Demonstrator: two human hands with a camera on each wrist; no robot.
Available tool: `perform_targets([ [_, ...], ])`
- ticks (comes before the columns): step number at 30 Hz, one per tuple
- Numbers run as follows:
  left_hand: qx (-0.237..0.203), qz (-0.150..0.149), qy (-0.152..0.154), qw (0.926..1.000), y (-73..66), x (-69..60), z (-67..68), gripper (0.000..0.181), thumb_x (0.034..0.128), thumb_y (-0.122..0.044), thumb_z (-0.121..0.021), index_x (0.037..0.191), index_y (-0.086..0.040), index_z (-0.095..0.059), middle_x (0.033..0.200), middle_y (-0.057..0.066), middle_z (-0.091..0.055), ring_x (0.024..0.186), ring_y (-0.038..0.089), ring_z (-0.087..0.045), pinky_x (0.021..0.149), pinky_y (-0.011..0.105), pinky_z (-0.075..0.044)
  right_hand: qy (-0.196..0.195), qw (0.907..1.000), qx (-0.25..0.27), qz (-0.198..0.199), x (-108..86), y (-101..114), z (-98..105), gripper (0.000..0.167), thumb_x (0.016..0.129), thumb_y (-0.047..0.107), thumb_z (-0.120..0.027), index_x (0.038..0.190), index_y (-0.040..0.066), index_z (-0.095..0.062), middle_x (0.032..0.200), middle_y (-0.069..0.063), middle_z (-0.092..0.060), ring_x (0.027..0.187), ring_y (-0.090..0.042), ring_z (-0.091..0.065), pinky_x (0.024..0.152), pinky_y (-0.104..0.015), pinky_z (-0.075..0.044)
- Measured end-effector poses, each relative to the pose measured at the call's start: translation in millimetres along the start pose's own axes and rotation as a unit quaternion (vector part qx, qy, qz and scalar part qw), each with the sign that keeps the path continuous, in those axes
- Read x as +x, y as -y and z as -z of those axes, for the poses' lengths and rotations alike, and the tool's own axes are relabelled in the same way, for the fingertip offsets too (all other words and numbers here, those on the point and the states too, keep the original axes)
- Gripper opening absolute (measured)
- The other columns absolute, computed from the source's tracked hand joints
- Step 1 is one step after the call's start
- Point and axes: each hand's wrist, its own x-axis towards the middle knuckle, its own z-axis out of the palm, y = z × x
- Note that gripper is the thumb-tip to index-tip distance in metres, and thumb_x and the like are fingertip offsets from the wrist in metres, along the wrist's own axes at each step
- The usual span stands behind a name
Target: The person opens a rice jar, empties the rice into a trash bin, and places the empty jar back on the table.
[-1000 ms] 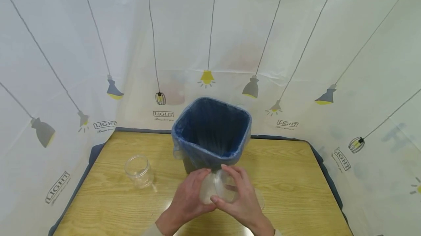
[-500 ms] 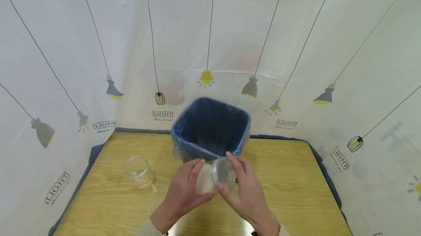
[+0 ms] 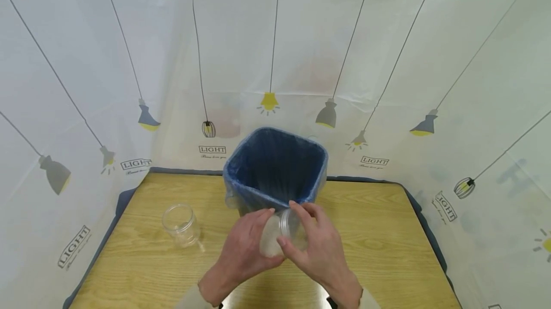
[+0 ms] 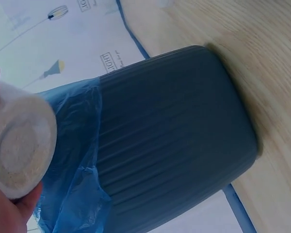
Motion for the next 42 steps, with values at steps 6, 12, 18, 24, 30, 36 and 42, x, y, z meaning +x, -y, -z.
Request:
perform_targets([
  [6, -0.025, 0.003, 0.026, 0.9993, -1.9, 1.4, 2.3, 0.100, 0.0546, -0.052, -0.095, 0.132, -0.002, -0.058, 0.116, 0.006, -0.068, 0.094, 0.021, -0.066, 0.074, 0.035, -0.058, -0.041, 0.9983, 0.020, 0.035, 0.5, -3.8, -4.2, 0.065, 0.098, 0.063, -0.051, 0.129, 0.008, -0.067, 0.111, -0.012, -0.063, 0.090, -0.024, -0.062, 0.066, -0.042, -0.055],
  [12, -0.037, -0.001, 0.038, 0.9986, -2.7, 6.5, 4.3, 0.097, 0.0548, -0.052, -0.095, 0.131, -0.003, -0.059, 0.117, 0.005, -0.068, 0.094, 0.019, -0.067, 0.075, 0.032, -0.058, -0.061, 0.9943, 0.039, 0.078, 3.9, -8.0, -4.7, 0.064, 0.098, 0.060, -0.053, 0.126, 0.005, -0.067, 0.109, -0.013, -0.061, 0.087, -0.024, -0.062, 0.062, -0.038, -0.054],
  [18, -0.089, 0.024, 0.072, 0.9931, -3.6, 9.0, 8.2, 0.095, 0.0567, -0.048, -0.095, 0.133, -0.003, -0.058, 0.119, 0.005, -0.069, 0.097, 0.017, -0.067, 0.075, 0.029, -0.059, -0.047, 0.9908, 0.057, 0.113, 8.2, -10.9, -1.3, 0.064, 0.098, 0.062, -0.052, 0.129, 0.008, -0.067, 0.111, -0.011, -0.060, 0.087, -0.021, -0.056, 0.060, -0.029, -0.049],
  [24, -0.118, 0.033, 0.095, 0.9879, -1.4, 10.1, 9.0, 0.093, 0.0613, -0.045, -0.093, 0.135, -0.003, -0.056, 0.121, 0.007, -0.068, 0.100, 0.017, -0.065, 0.076, 0.029, -0.058, -0.031, 0.9870, 0.058, 0.147, 12.5, -14.7, 1.3, 0.065, 0.099, 0.061, -0.052, 0.132, 0.007, -0.066, 0.113, -0.012, -0.059, 0.090, -0.021, -0.056, 0.064, -0.030, -0.051],
  [30, -0.111, 0.019, 0.092, 0.9894, 2.8, 12.8, 8.1, 0.097, 0.0600, -0.048, -0.093, 0.136, -0.001, -0.056, 0.121, 0.008, -0.068, 0.101, 0.019, -0.066, 0.078, 0.031, -0.058, 0.020, 0.9820, 0.059, 0.178, 16.2, -20.8, 9.3, 0.070, 0.100, 0.063, -0.051, 0.141, 0.007, -0.061, 0.125, -0.016, -0.058, 0.104, -0.026, -0.058, 0.071, -0.037, -0.056],
  [36, -0.104, 0.017, 0.101, 0.9894, 7.2, 12.0, 8.9, 0.098, 0.0601, -0.049, -0.095, 0.136, -0.001, -0.055, 0.122, 0.009, -0.068, 0.102, 0.020, -0.066, 0.079, 0.033, -0.058, 0.066, 0.9739, 0.081, 0.202, 17.4, -23.3, 14.6, 0.065, 0.105, 0.056, -0.047, 0.145, 0.006, -0.057, 0.136, -0.019, -0.056, 0.117, -0.030, -0.056, 0.083, -0.045, -0.056],
  [42, -0.098, 0.020, 0.102, 0.9897, 9.9, 10.8, 9.5, 0.101, 0.0575, -0.047, -0.097, 0.137, -0.002, -0.054, 0.122, 0.009, -0.067, 0.103, 0.020, -0.065, 0.080, 0.034, -0.059, 0.095, 0.9654, 0.119, 0.211, 17.9, -23.0, 17.4, 0.058, 0.107, 0.047, -0.049, 0.148, 0.007, -0.053, 0.146, -0.022, -0.050, 0.130, -0.032, -0.050, 0.098, -0.051, -0.050],
])
